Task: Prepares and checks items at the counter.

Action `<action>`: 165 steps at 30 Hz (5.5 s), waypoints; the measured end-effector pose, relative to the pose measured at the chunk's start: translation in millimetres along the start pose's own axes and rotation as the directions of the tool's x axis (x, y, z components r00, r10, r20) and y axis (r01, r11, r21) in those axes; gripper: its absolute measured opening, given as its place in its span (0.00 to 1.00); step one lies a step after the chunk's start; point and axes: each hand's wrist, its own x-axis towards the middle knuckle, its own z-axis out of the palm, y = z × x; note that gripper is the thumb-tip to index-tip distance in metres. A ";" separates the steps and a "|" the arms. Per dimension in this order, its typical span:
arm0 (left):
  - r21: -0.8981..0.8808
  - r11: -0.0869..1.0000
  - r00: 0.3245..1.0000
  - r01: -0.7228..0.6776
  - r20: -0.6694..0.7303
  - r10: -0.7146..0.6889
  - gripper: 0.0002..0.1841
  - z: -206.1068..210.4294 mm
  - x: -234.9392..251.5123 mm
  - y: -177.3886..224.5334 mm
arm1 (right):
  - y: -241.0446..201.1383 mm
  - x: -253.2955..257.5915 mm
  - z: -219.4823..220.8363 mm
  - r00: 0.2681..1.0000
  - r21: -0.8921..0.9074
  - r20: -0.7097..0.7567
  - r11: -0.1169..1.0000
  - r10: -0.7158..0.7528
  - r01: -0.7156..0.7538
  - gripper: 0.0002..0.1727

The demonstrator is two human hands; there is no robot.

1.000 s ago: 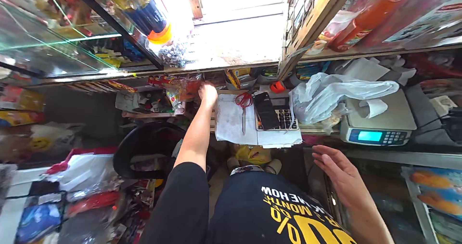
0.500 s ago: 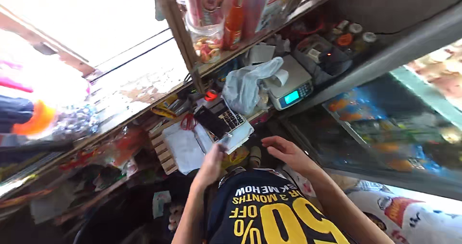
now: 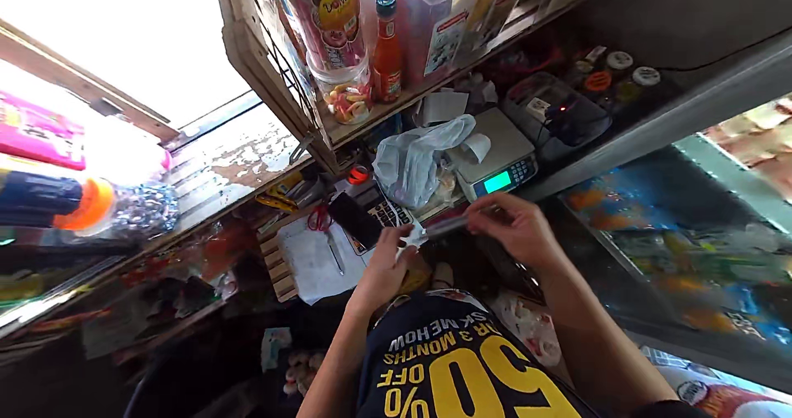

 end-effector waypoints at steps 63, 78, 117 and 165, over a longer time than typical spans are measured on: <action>0.086 0.995 0.994 -0.057 0.097 0.048 0.18 62.8 98.3 22.1 | 190.8 24.7 57.9 0.931 0.264 -0.097 0.911 0.352 -0.317 0.43; -0.264 0.928 0.959 -0.263 -0.176 0.221 0.20 -1.8 69.1 46.5 | 103.8 0.9 49.4 0.943 0.362 0.271 0.887 0.193 -0.286 0.37; 0.068 0.916 0.875 -0.396 -0.275 0.399 0.14 8.5 -18.3 55.6 | -27.3 -24.8 53.8 0.999 0.662 -0.037 0.748 -0.021 0.041 0.24; -0.555 0.712 0.896 -0.430 -0.356 0.263 0.34 -12.0 -24.6 86.5 | -32.3 -31.9 50.8 0.941 0.197 0.115 0.936 -0.318 0.292 0.09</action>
